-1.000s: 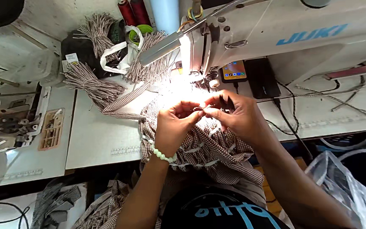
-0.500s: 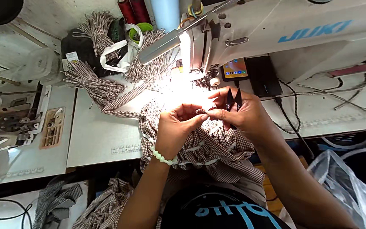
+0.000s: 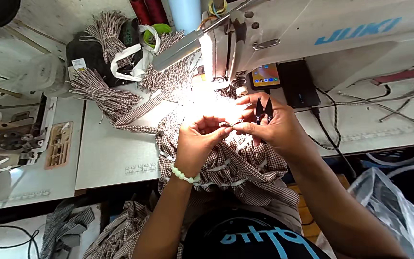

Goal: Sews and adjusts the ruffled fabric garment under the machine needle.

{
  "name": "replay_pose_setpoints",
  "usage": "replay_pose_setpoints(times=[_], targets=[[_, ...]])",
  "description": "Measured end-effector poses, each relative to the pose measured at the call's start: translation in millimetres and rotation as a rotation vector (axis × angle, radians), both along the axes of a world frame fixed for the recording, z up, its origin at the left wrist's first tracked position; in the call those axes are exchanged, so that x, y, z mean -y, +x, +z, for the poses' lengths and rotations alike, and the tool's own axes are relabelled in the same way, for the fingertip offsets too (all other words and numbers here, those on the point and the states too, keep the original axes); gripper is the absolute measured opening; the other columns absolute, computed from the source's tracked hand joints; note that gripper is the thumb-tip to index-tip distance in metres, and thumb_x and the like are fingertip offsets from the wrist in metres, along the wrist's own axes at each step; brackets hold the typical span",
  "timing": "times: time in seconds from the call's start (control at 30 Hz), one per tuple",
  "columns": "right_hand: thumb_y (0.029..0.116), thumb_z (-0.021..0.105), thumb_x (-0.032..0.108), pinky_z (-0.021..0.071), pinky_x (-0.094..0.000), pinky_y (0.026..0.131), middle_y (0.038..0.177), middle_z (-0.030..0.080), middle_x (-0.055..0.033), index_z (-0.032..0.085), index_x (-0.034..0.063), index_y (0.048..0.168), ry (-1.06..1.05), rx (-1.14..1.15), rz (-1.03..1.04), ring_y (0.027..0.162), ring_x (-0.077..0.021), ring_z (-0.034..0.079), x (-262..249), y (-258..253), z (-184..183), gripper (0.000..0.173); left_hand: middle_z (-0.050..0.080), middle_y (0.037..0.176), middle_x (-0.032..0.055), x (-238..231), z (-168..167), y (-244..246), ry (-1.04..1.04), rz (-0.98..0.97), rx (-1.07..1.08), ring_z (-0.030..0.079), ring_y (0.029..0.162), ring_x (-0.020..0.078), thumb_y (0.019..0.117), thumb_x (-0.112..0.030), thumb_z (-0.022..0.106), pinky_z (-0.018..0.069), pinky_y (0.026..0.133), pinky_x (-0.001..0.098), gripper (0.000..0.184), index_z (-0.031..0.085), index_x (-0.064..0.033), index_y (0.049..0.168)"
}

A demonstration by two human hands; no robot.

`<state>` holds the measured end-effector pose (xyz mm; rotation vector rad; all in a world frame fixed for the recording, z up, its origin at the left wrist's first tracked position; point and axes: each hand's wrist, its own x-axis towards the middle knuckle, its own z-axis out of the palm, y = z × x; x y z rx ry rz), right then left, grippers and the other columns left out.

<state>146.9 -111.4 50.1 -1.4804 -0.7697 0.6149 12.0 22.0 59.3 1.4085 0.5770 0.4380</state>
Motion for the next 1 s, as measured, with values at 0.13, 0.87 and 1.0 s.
replay_pose_setpoints(times=[0.13,0.87,1.0], targets=[[0.0826,0.076,-0.002,0.0478,-0.0145,0.044,0.083,0.071,0.0034,0.061,0.0121,0.125,0.050,-0.023,-0.036,0.056,-0.0029,0.061,-2.6,-3.3,-3.5,0.047,0.075,0.086,0.0085,0.6,0.8,1.1,-0.031,0.010,0.015,0.072,0.072,0.0113,0.0794,0.013,0.078,0.0620,0.070,0.0251,0.025,0.072,0.0011,0.101],[0.0844,0.072,0.001,0.0573,-0.0564,0.084,0.124,0.070,-0.0184,0.077,0.0051,0.109,-0.346,1.002,0.020,0.116,-0.0403,0.066,-13.3,26.1,-71.7,0.026,0.071,0.088,0.0037,-35.2,-40.1,34.1,0.213,0.058,-0.310,0.064,0.076,0.0092,0.0886,-0.008,0.076,0.0551,0.070,0.0289,0.015,0.072,-0.0050,0.103],[0.0865,0.071,0.003,0.0572,-0.0551,0.085,0.126,0.069,-0.0186,0.077,0.0041,0.109,-0.378,1.022,0.049,0.117,-0.0396,0.066,-13.7,26.0,-67.9,0.024,0.070,0.104,0.0184,-23.7,-33.6,46.2,0.471,-0.054,-0.553,0.066,0.092,0.0319,0.1000,-0.022,0.067,0.0526,0.082,0.0518,0.028,0.066,-0.0027,0.121]])
